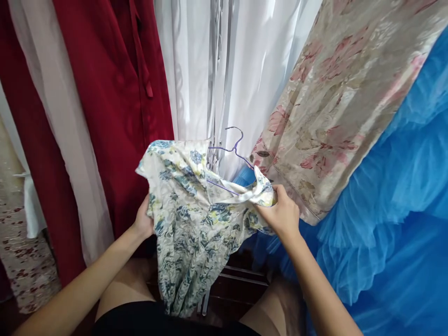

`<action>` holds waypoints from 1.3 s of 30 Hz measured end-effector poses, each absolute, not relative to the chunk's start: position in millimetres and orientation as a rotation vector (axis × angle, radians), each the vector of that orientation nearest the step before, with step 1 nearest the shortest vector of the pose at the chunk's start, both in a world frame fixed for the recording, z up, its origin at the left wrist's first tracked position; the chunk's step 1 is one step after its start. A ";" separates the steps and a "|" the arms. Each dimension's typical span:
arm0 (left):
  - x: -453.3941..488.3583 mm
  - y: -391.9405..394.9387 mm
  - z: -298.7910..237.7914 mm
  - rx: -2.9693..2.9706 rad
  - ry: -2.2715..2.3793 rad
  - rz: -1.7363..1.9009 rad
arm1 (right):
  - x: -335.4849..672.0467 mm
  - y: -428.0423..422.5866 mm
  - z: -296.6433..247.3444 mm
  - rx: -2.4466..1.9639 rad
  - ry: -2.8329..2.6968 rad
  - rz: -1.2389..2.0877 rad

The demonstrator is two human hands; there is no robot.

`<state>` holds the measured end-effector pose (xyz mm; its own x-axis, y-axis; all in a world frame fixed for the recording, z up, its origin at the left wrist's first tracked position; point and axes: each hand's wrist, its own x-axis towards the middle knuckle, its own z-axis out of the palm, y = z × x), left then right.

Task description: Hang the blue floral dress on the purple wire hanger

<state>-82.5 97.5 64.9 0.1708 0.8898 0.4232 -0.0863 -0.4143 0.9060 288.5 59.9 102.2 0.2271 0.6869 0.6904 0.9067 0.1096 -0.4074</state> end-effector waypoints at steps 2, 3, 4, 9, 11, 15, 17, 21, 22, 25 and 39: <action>-80.6 92.2 49.3 1.296 0.743 1.461 | 284.7 62.6 119.7 -1.658 -1.556 -0.383; -78.3 88.9 40.5 1.141 0.716 1.496 | 281.5 62.8 126.5 -1.640 -1.588 -0.419; -75.4 85.3 30.9 1.004 0.705 1.522 | 278.6 62.0 131.5 -1.598 -1.626 -0.453; -59.2 58.4 -31.8 0.878 0.876 1.481 | 283.6 48.7 126.1 -1.391 -1.832 -0.429; -52.9 46.7 -58.9 0.836 0.987 1.481 | 291.2 43.0 108.2 -1.435 -1.845 -0.298; -45.1 28.8 -93.4 0.774 1.076 1.590 | 283.4 29.2 36.5 -1.552 -1.503 -0.035; -43.0 21.6 -96.8 0.815 1.060 1.605 | 261.6 17.1 -11.0 -1.459 -1.294 0.021; -33.5 6.6 -89.4 0.882 1.080 1.559 | 198.9 -10.2 -72.9 -1.286 -1.103 0.509; -29.0 2.6 -87.2 0.894 1.078 1.543 | 184.0 -13.5 -74.1 -1.231 -1.210 0.684; -13.2 -8.8 -83.0 0.983 1.020 1.473 | 153.1 -8.6 -49.5 -1.099 -1.364 0.957; -13.3 -17.1 -72.3 0.982 1.024 1.445 | 145.1 32.1 -16.0 -1.145 -1.270 0.947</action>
